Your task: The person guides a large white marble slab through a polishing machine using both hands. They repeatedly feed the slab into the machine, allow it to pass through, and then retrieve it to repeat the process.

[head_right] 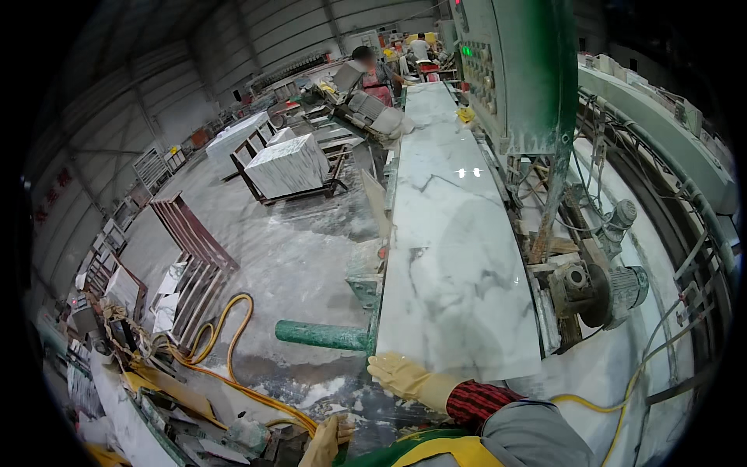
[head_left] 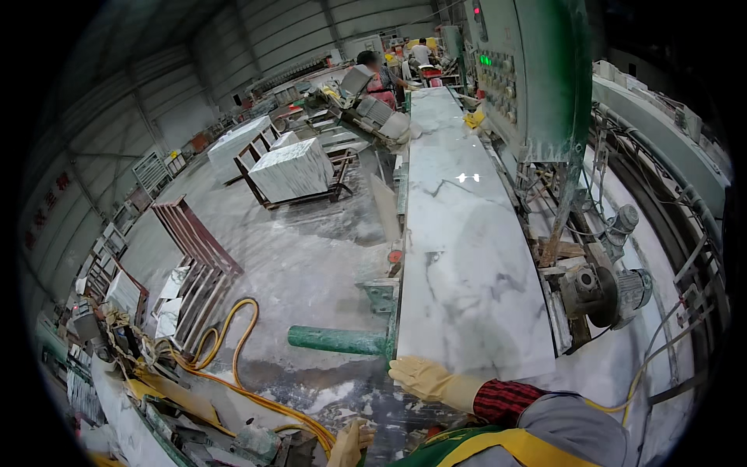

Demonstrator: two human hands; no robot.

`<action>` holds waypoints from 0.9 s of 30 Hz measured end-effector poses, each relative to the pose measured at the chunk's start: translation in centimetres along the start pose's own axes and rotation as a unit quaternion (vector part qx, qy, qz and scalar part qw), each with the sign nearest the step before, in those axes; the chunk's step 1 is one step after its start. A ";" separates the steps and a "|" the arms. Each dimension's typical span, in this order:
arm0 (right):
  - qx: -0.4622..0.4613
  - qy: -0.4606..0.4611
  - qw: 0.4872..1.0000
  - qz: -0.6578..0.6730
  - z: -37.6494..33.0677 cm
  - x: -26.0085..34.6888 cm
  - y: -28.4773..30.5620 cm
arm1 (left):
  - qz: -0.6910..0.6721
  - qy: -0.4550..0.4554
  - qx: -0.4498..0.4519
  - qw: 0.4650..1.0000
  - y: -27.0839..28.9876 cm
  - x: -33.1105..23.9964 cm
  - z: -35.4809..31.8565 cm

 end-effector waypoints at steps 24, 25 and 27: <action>-0.042 -0.162 0.980 -0.106 -20.2 -4.7 14.4 | -0.085 0.028 -0.062 0.994 -3.7 7.6 -3.7; -0.027 -0.200 0.976 -0.082 -21.1 -4.5 15.4 | -0.090 0.026 -0.072 0.993 -4.2 8.2 -4.8; -0.077 -0.200 0.971 -0.105 -23.6 -4.3 16.6 | -0.101 0.034 -0.055 0.993 -4.0 11.0 -5.5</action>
Point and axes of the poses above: each hand's wrist, its own z-axis towards the middle knuckle, its own y-axis out of the back of the hand, x = y × z, the point moved 3 cm from there along z, towards the middle knuckle, and after that the axes turned 7 degrees about -z, right-handed, at the moved point
